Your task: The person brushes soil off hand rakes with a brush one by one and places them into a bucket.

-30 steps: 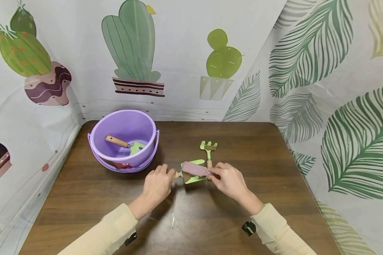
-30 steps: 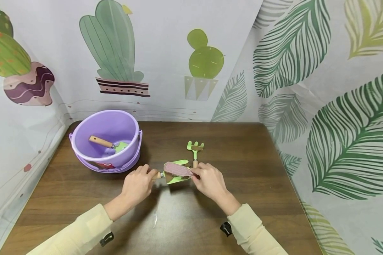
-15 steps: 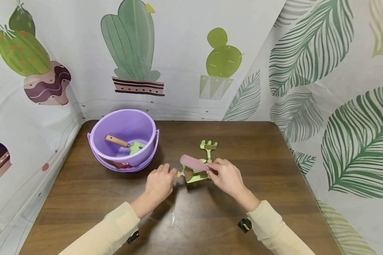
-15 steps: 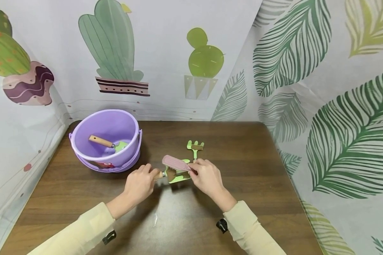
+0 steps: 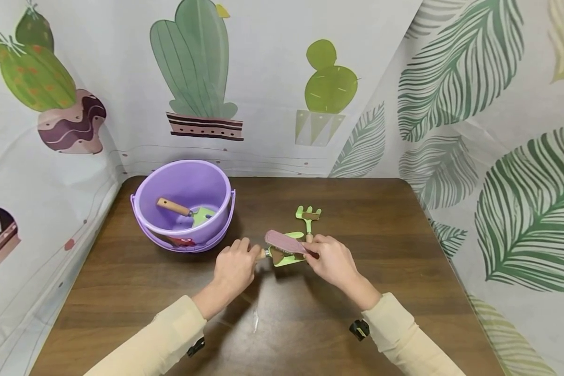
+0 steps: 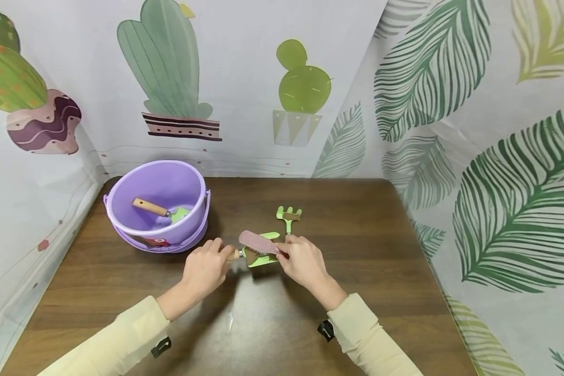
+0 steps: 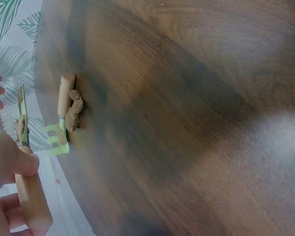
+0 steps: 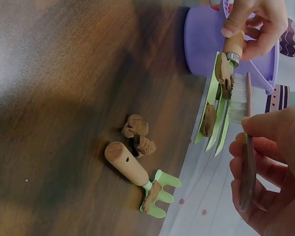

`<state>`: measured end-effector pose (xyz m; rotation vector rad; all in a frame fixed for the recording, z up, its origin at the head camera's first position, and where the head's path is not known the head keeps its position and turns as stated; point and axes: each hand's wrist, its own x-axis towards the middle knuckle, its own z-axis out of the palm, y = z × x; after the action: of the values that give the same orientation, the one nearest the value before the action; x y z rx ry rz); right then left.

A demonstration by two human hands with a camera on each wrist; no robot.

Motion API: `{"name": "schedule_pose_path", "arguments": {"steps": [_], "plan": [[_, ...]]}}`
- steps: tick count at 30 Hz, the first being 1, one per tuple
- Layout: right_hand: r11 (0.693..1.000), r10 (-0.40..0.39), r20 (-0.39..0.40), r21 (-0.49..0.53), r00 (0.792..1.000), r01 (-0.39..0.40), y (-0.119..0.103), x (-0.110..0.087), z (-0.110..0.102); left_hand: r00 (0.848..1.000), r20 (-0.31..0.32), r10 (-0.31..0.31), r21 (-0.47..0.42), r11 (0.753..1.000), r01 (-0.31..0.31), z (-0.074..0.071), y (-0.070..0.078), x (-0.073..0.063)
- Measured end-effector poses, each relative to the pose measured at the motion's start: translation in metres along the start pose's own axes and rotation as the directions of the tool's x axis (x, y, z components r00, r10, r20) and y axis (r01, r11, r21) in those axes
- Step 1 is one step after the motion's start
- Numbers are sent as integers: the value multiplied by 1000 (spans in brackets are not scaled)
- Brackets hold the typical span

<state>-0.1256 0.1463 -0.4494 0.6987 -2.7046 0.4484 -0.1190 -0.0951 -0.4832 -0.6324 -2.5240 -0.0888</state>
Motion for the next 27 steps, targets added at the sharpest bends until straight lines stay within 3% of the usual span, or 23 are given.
{"name": "schedule_pose_path", "arguments": {"steps": [10, 27], "plan": [[999, 17, 62, 30, 998, -19, 2, 0, -7, 1000, -27, -10, 5, 1000, 10, -3, -4, 3], [996, 38, 89, 72, 995, -45, 3, -7, -11, 999, -49, -17, 7, 1000, 17, 1, -8, 3]]}}
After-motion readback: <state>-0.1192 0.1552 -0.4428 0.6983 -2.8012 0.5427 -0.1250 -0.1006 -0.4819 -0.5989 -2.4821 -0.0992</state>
